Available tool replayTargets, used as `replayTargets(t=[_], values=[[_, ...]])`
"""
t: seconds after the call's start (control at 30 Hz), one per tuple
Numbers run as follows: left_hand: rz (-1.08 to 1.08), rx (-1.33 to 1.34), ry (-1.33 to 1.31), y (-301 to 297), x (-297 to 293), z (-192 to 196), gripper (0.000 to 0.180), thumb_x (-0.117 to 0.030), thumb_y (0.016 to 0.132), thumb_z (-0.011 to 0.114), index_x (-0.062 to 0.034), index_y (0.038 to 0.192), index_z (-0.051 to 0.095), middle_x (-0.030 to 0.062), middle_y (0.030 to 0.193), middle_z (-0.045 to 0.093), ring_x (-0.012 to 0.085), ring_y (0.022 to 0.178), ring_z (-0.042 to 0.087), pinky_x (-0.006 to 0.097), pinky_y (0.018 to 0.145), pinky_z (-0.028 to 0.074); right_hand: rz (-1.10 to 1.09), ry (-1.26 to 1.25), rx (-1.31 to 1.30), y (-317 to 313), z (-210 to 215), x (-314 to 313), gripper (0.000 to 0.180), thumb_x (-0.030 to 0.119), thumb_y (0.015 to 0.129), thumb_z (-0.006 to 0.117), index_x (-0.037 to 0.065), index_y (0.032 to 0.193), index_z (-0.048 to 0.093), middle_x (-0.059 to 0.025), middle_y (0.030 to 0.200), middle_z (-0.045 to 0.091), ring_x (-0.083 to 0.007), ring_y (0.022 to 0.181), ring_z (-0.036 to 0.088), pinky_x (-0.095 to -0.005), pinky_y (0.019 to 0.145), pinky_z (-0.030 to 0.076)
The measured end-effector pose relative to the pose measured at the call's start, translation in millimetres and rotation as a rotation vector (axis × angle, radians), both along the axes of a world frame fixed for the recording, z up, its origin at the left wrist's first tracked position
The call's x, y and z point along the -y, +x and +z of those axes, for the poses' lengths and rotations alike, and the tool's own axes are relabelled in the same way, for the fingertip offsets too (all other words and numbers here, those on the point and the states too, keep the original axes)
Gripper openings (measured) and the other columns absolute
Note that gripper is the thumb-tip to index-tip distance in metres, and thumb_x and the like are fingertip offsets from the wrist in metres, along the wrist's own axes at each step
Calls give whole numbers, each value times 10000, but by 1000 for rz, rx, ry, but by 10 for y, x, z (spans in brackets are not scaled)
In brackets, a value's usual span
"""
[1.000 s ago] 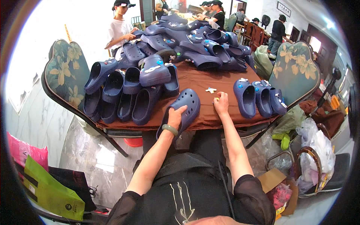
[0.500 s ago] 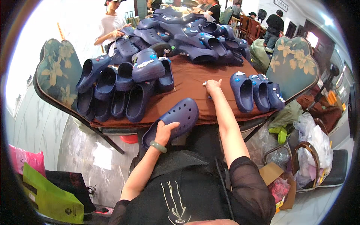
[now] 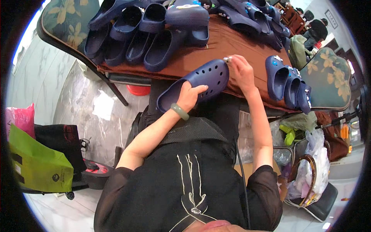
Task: Decorating blue clogs by inserting small plastic charms into the holes on the top of the shoes.
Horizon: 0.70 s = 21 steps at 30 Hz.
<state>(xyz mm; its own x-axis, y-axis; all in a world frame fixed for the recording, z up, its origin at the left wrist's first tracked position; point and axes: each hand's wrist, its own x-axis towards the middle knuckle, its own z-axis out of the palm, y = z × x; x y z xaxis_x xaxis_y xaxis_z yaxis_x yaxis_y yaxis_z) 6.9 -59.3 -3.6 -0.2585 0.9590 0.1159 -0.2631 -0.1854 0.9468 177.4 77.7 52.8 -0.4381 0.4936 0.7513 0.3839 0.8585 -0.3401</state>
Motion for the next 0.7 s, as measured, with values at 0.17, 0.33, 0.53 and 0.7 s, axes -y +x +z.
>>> replayTargets(t=[0.17, 0.33, 0.53, 0.7], values=[[-7, -21, 6, -5, -13, -102, 308, -92, 737, 653, 40, 1009, 595, 89, 948, 644, 172, 861, 601, 302, 801, 465, 80, -218, -149, 7, -203, 329, 215, 8, 776, 664, 34, 990, 654, -101, 1002, 609, -260, 858, 601, -330, 741, 496], [24, -86, 15, 2, -57, -179, 278, -79, 746, 657, 26, 998, 601, 63, 948, 639, 151, 846, 597, 287, 788, 471, -36, 195, 25, -61, -296, 503, 266, 42, 712, 705, 75, 971, 659, -58, 939, 600, -232, 869, 552, -344, 762, 466], [-17, -57, 28, 1, -65, -187, 281, -78, 749, 648, 24, 1006, 601, 61, 950, 640, 156, 848, 595, 288, 791, 470, -363, 444, 329, -125, -273, 755, 259, 160, 735, 694, 81, 975, 637, -18, 933, 584, -213, 878, 550, -363, 798, 424], [7, -115, -1, 2, -45, -128, 289, -85, 748, 641, 16, 1016, 602, 65, 955, 640, 155, 849, 597, 291, 782, 474, -243, 390, 334, 2, -222, 570, 229, 129, 739, 668, 95, 963, 640, -16, 933, 590, -204, 878, 562, -346, 763, 444]])
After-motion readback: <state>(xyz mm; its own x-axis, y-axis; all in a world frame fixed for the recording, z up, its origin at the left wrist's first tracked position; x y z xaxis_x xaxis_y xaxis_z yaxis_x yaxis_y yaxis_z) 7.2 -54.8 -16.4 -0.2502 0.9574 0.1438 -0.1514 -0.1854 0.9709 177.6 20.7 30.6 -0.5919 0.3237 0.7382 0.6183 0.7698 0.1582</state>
